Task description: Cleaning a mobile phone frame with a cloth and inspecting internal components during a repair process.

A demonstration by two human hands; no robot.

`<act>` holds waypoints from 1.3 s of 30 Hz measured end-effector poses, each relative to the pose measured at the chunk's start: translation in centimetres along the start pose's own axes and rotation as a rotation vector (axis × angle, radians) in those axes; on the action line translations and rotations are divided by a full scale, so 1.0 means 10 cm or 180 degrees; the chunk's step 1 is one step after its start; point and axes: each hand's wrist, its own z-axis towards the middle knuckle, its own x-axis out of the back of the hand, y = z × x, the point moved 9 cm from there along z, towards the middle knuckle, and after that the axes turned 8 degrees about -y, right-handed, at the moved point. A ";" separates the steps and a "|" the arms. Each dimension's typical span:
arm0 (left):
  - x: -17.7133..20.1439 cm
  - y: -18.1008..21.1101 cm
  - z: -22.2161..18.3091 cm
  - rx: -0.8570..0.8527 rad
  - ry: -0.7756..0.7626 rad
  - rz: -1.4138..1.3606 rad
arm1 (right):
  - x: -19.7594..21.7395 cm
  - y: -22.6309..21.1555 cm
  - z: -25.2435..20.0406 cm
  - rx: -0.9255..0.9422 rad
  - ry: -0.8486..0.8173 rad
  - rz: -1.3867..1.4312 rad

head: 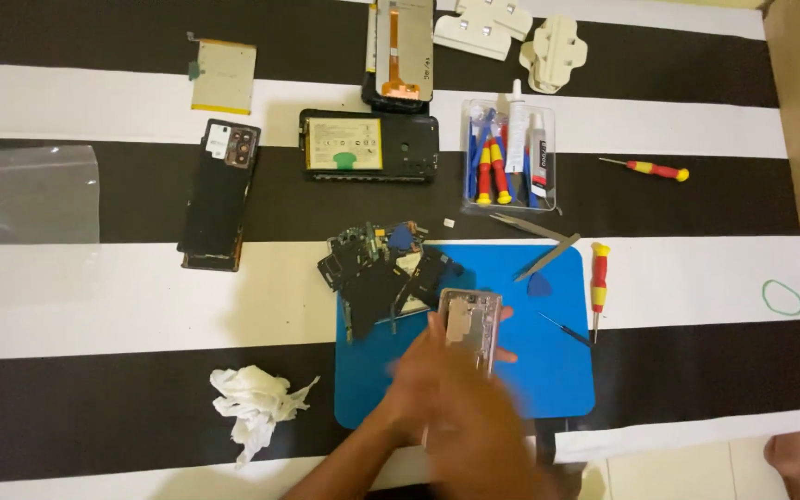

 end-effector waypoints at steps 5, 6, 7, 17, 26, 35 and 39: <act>-0.25 0.13 -0.04 -0.0235 -0.0107 0.0466 | -1.48 -0.76 0.23 0.1111 -0.1841 -0.0810; -0.23 0.10 -0.03 -0.0265 -0.0215 0.0188 | -1.55 -0.82 0.29 0.1333 -0.1215 -0.1002; -0.20 0.07 -0.02 -0.0294 -0.0321 -0.0091 | -1.61 -0.89 0.32 0.1550 -0.0586 -0.1184; -0.28 0.14 -0.11 -0.0159 -0.0552 0.0000 | -0.43 -0.52 -0.15 0.1959 -0.0795 0.0738; -0.36 0.23 -0.20 -0.0014 -0.0007 0.0103 | 0.88 0.42 -0.39 0.2188 0.0364 0.3234; -0.09 0.19 -0.22 0.0034 0.0724 0.1027 | 0.64 0.57 0.13 0.1515 0.1071 0.0435; -0.09 0.20 -0.22 -0.0049 0.0743 0.1086 | 0.66 0.46 0.17 0.1256 0.1734 0.0513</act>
